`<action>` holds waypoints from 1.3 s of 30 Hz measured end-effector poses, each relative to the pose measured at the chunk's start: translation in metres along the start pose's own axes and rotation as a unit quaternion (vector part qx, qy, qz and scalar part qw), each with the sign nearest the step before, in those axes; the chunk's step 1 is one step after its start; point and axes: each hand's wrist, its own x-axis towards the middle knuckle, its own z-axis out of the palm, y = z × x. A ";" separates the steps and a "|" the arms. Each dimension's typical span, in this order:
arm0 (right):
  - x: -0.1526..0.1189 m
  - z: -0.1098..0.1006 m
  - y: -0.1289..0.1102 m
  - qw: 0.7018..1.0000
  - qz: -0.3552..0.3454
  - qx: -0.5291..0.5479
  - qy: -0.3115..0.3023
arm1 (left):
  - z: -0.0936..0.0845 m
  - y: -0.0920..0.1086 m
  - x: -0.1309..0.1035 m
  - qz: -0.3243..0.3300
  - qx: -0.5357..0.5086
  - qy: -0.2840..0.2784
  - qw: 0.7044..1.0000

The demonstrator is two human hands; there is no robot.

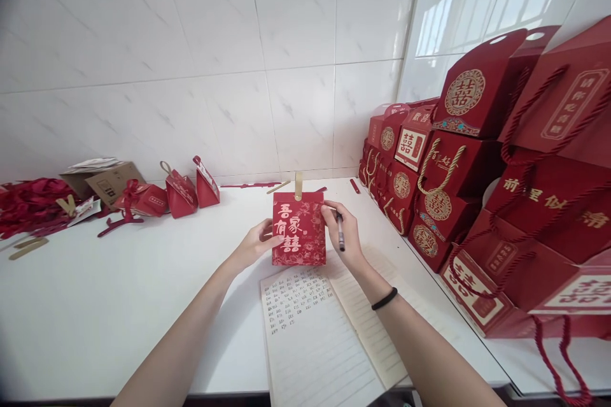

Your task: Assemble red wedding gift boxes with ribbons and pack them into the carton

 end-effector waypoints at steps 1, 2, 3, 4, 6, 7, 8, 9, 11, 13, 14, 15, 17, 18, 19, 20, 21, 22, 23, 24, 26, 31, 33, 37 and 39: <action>0.001 -0.002 0.002 1.000 0.020 0.021 0.001 | 0.002 0.000 0.001 -0.025 -0.037 0.018 0.999; 0.002 -0.003 0.005 0.999 0.035 0.038 -0.004 | 0.005 0.000 0.002 -0.051 -0.089 0.042 0.994; 0.002 -0.004 0.008 0.998 0.040 0.040 -0.012 | 0.007 0.000 0.003 -0.078 -0.149 0.069 0.983; 0.001 -0.005 0.012 0.999 0.036 0.019 -0.024 | 0.008 0.001 0.004 -0.103 -0.209 0.099 0.967; -0.001 -0.004 0.020 0.996 -0.002 -0.075 -0.053 | 0.010 0.004 0.004 -0.130 -0.314 0.146 0.929; -0.003 -0.003 0.024 0.990 -0.024 -0.120 -0.067 | 0.010 0.006 0.003 -0.134 -0.353 0.161 0.912; -0.005 -0.002 0.027 0.983 -0.043 -0.157 -0.082 | 0.009 0.008 0.002 -0.134 -0.385 0.170 0.897; -0.008 0.000 0.031 0.976 -0.057 -0.185 -0.100 | 0.008 0.010 0.000 -0.129 -0.409 0.174 0.886; -0.012 0.002 0.038 0.961 -0.074 -0.222 -0.147 | 0.004 0.016 -0.004 -0.126 -0.440 0.173 0.872; -0.014 0.002 0.043 0.941 -0.078 -0.261 -0.200 | -0.002 0.022 -0.005 -0.127 -0.452 0.171 0.866; -0.014 0.002 0.045 0.930 -0.077 -0.277 -0.227 | -0.007 0.027 -0.004 -0.128 -0.453 0.173 0.865; -0.013 0.001 0.047 0.921 -0.073 -0.285 -0.253 | -0.012 0.032 -0.003 -0.127 -0.453 0.179 0.864; -0.012 0.000 0.048 0.906 -0.064 -0.296 -0.295 | -0.025 0.045 0.003 -0.110 -0.449 0.201 0.864; -0.011 -0.001 0.048 0.901 -0.059 -0.300 -0.308 | -0.033 0.052 0.006 -0.091 -0.445 0.214 0.865; -0.011 -0.002 0.047 0.897 -0.053 -0.304 -0.317 | -0.041 0.059 0.009 -0.068 -0.437 0.228 0.868; -0.011 -0.003 0.045 0.895 -0.048 -0.306 -0.321 | -0.050 0.067 0.011 -0.045 -0.425 0.239 0.872; -0.011 -0.003 0.044 0.894 -0.044 -0.308 -0.322 | -0.059 0.075 0.011 -0.025 -0.409 0.250 0.877; -0.011 -0.003 0.043 0.893 -0.042 -0.309 -0.324 | -0.068 0.082 0.009 -0.011 -0.391 0.261 0.883; -0.011 -0.004 0.042 0.893 -0.042 -0.307 -0.327 | -0.077 0.089 0.004 -0.005 -0.370 0.273 0.888; -0.012 -0.004 0.041 0.893 -0.045 -0.304 -0.328 | -0.086 0.095 -0.004 -0.006 -0.348 0.287 0.893; -0.012 -0.004 0.042 0.894 -0.050 -0.297 -0.330 | -0.101 0.106 -0.028 -0.026 -0.299 0.321 0.898; -0.008 -0.005 0.050 0.900 -0.052 -0.286 -0.326 | -0.121 0.118 -0.116 -0.106 -0.206 0.388 0.892; -0.005 -0.006 0.056 0.903 -0.042 -0.286 -0.318 | -0.124 0.119 -0.153 -0.124 -0.204 0.403 0.884; 0.000 -0.010 0.072 0.908 -0.013 -0.289 -0.302 | -0.122 0.118 -0.211 -0.138 -0.231 0.444 0.855; 0.003 -0.012 0.083 0.909 -0.001 -0.295 -0.296 | -0.119 0.118 -0.232 -0.136 -0.241 0.454 0.847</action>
